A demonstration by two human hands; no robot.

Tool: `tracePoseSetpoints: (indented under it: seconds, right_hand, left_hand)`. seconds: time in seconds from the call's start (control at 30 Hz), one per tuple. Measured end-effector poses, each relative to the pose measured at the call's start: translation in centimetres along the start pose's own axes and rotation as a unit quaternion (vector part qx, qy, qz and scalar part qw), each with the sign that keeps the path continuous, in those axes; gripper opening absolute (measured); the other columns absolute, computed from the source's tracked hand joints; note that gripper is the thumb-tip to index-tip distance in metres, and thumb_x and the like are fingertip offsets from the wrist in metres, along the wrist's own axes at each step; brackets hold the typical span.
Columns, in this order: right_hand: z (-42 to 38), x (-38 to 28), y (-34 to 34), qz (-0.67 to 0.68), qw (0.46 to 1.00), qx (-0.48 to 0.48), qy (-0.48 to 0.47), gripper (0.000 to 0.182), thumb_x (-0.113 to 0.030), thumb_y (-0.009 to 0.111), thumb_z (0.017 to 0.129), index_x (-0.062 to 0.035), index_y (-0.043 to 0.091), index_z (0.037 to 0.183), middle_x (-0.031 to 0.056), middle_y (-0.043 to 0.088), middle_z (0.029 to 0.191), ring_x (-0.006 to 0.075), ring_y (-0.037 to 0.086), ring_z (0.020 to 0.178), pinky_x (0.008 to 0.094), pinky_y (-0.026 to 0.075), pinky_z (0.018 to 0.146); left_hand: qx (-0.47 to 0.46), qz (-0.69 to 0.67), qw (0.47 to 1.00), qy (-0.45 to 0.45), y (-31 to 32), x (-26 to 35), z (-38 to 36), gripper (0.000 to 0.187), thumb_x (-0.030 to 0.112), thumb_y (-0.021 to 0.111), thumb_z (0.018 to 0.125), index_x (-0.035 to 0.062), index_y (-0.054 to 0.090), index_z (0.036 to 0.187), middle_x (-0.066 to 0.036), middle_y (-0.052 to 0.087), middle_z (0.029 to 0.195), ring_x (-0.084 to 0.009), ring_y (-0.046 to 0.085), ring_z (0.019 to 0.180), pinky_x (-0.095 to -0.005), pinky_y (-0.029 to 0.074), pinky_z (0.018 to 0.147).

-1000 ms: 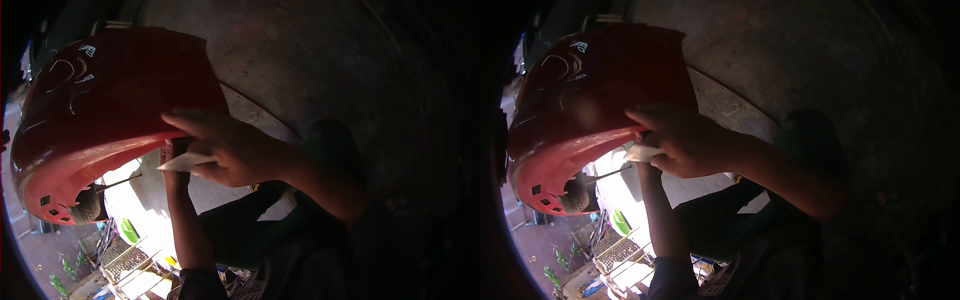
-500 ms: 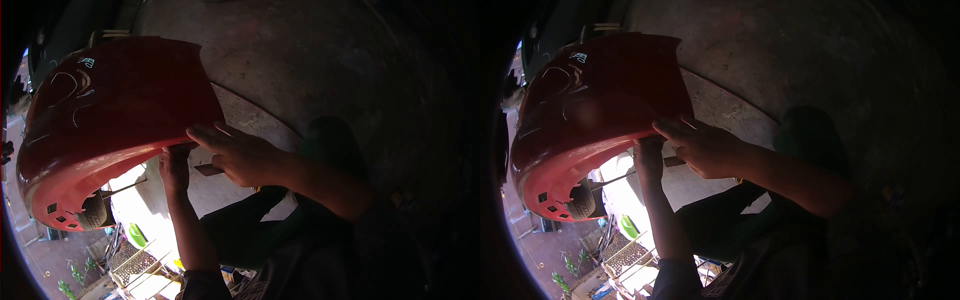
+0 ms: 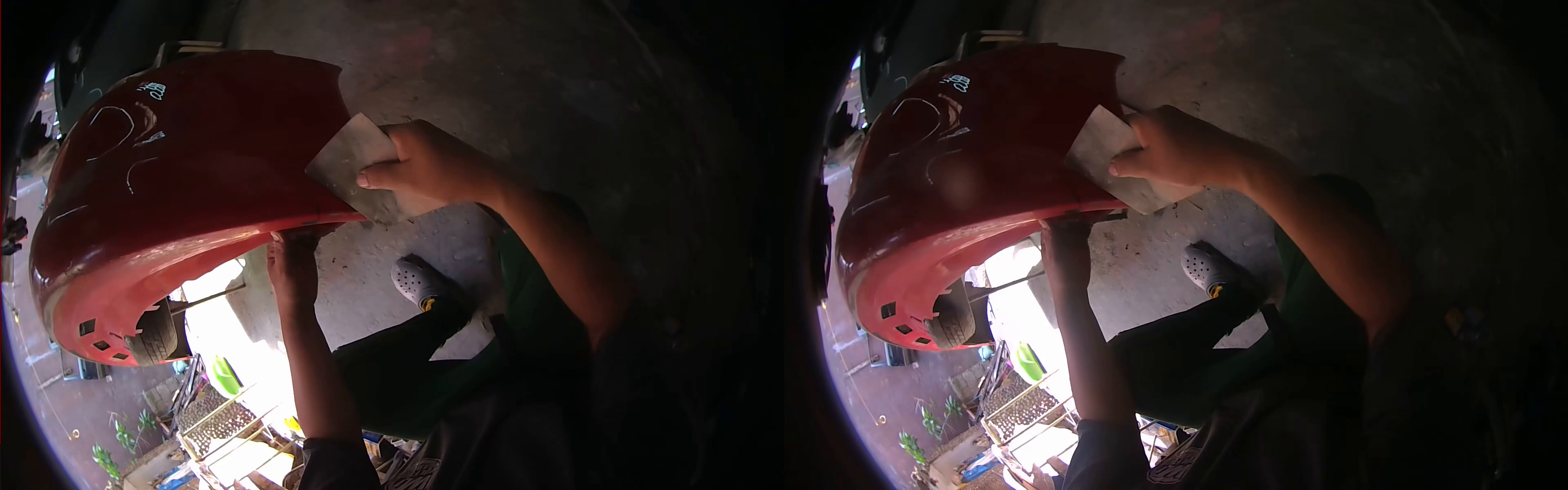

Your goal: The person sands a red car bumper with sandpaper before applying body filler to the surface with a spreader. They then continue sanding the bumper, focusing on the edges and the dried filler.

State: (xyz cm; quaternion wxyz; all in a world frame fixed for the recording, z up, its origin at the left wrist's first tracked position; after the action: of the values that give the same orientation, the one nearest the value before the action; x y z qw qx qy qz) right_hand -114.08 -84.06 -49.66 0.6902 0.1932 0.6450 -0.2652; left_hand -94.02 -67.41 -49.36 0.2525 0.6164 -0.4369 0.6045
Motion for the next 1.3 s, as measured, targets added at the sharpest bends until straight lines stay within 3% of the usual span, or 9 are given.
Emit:
tracePoseSetpoints:
  seconds: [0.1, 0.33, 0.4, 0.53, 0.8, 0.9, 1.03, 1.17, 1.3]
  right_hand:
    - [1.3, 0.1, 0.3, -0.068, 0.998, -0.014, 0.011, 0.034, -0.023, 0.074, 0.09, 0.0046, 0.066, 0.107, 0.0104, 0.07, 0.082, 0.0139, 0.064, 0.073, 0.0326, 0.051, 0.07]
    - [2.5, -0.9, 0.3, -0.043, 0.998, -0.038, -0.015, 0.035, -0.027, 0.075, 0.089, 0.005, 0.067, 0.1, 0.0101, 0.067, 0.074, 0.015, 0.062, 0.066, 0.0345, 0.05, 0.066]
    - [3.0, -0.8, 0.6, -0.048, 0.997, -0.034, -0.039, 0.037, -0.029, 0.075, 0.089, 0.0051, 0.067, 0.099, 0.0102, 0.067, 0.073, 0.0163, 0.061, 0.064, 0.0344, 0.05, 0.065]
    - [2.6, -2.7, -0.1, -0.062, 0.997, -0.052, -0.006, 0.041, -0.033, 0.076, 0.087, 0.0059, 0.068, 0.096, 0.0126, 0.07, 0.077, 0.0185, 0.066, 0.07, 0.0338, 0.051, 0.068]
    - [2.5, -0.6, 0.6, -0.022, 0.995, -0.091, 0.038, 0.043, -0.031, 0.076, 0.087, 0.0069, 0.067, 0.106, 0.0148, 0.073, 0.093, 0.0199, 0.069, 0.083, 0.0347, 0.053, 0.078]
    - [2.3, 0.3, 1.3, 0.024, 0.999, -0.038, 0.003, 0.042, -0.027, 0.074, 0.089, 0.0064, 0.065, 0.112, 0.0154, 0.074, 0.1, 0.0211, 0.07, 0.092, 0.035, 0.053, 0.085]
    - [0.7, 1.6, 2.4, 0.008, 0.998, 0.027, -0.057, 0.04, -0.033, 0.072, 0.089, 0.0074, 0.067, 0.088, 0.0192, 0.068, 0.074, 0.0235, 0.068, 0.07, 0.0377, 0.052, 0.068]
    - [0.3, 2.0, 2.9, 0.037, 0.998, 0.029, -0.039, 0.041, -0.033, 0.073, 0.089, 0.0071, 0.068, 0.096, 0.0201, 0.07, 0.079, 0.0235, 0.07, 0.074, 0.0369, 0.053, 0.071]
    - [0.3, 1.8, 3.1, 0.076, 0.995, 0.044, -0.049, 0.038, -0.03, 0.074, 0.089, 0.0061, 0.068, 0.1, 0.019, 0.072, 0.084, 0.023, 0.071, 0.078, 0.0359, 0.053, 0.074]
  left_hand:
    - [-0.01, -0.06, 0.998, 0.024, 0.4, 0.3, -0.2, 0.072, 0.054, 0.042, 0.105, -0.0023, 0.036, 0.15, -0.018, 0.052, 0.139, -0.0337, 0.059, 0.122, -0.0538, 0.048, 0.106]
    - [-0.007, -0.071, 0.997, 0.027, -0.4, -0.2, -0.2, 0.069, 0.053, 0.039, 0.107, -0.0026, 0.037, 0.148, -0.02, 0.056, 0.134, -0.034, 0.06, 0.12, -0.0533, 0.049, 0.104]
    - [0.008, -0.047, 0.999, 0.016, -0.1, -0.1, -0.2, 0.079, 0.065, 0.037, 0.102, -0.0021, 0.038, 0.145, -0.019, 0.057, 0.126, -0.0339, 0.06, 0.116, -0.0531, 0.046, 0.107]
    - [-0.001, 0.013, 1.0, 0.006, -0.1, 0.0, -0.4, 0.083, 0.071, 0.036, 0.099, -0.0008, 0.041, 0.141, -0.018, 0.057, 0.122, -0.0332, 0.059, 0.114, -0.0533, 0.045, 0.107]
    - [0.007, -0.037, 0.999, 0.024, 0.4, 0.3, -0.4, 0.076, 0.069, 0.038, 0.099, 0.0017, 0.046, 0.133, -0.014, 0.056, 0.112, -0.0325, 0.061, 0.111, -0.0542, 0.047, 0.104]
    - [0.005, -0.036, 0.999, 0.021, 0.0, -0.1, -0.3, 0.075, 0.069, 0.039, 0.099, 0.0017, 0.047, 0.131, -0.014, 0.056, 0.112, -0.0328, 0.061, 0.112, -0.0548, 0.047, 0.104]
    - [0.021, -0.034, 0.999, 0.013, -0.2, -0.5, -0.2, 0.076, 0.07, 0.037, 0.1, 0.0003, 0.047, 0.13, -0.015, 0.057, 0.116, -0.0342, 0.061, 0.112, -0.0538, 0.047, 0.104]
    - [-0.001, 0.063, 0.998, 0.02, -0.4, -0.1, -0.3, 0.083, 0.072, 0.033, 0.099, -0.0023, 0.047, 0.132, -0.019, 0.06, 0.118, -0.0345, 0.062, 0.113, -0.0514, 0.047, 0.105]
    - [0.04, -0.003, 0.999, 0.003, -0.1, -0.2, -0.3, 0.088, 0.074, 0.03, 0.098, -0.004, 0.047, 0.133, -0.021, 0.063, 0.115, -0.0335, 0.063, 0.112, -0.0492, 0.048, 0.105]
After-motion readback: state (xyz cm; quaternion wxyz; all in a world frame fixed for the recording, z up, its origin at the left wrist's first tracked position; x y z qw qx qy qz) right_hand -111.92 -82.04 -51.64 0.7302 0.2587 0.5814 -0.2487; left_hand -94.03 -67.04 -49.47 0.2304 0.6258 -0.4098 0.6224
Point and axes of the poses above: each hand's wrist, its own z-axis towards the middle knuckle, its own y-axis out of the palm, x = y × z, the point moved 6 cm from there along z, towards the middle knuckle
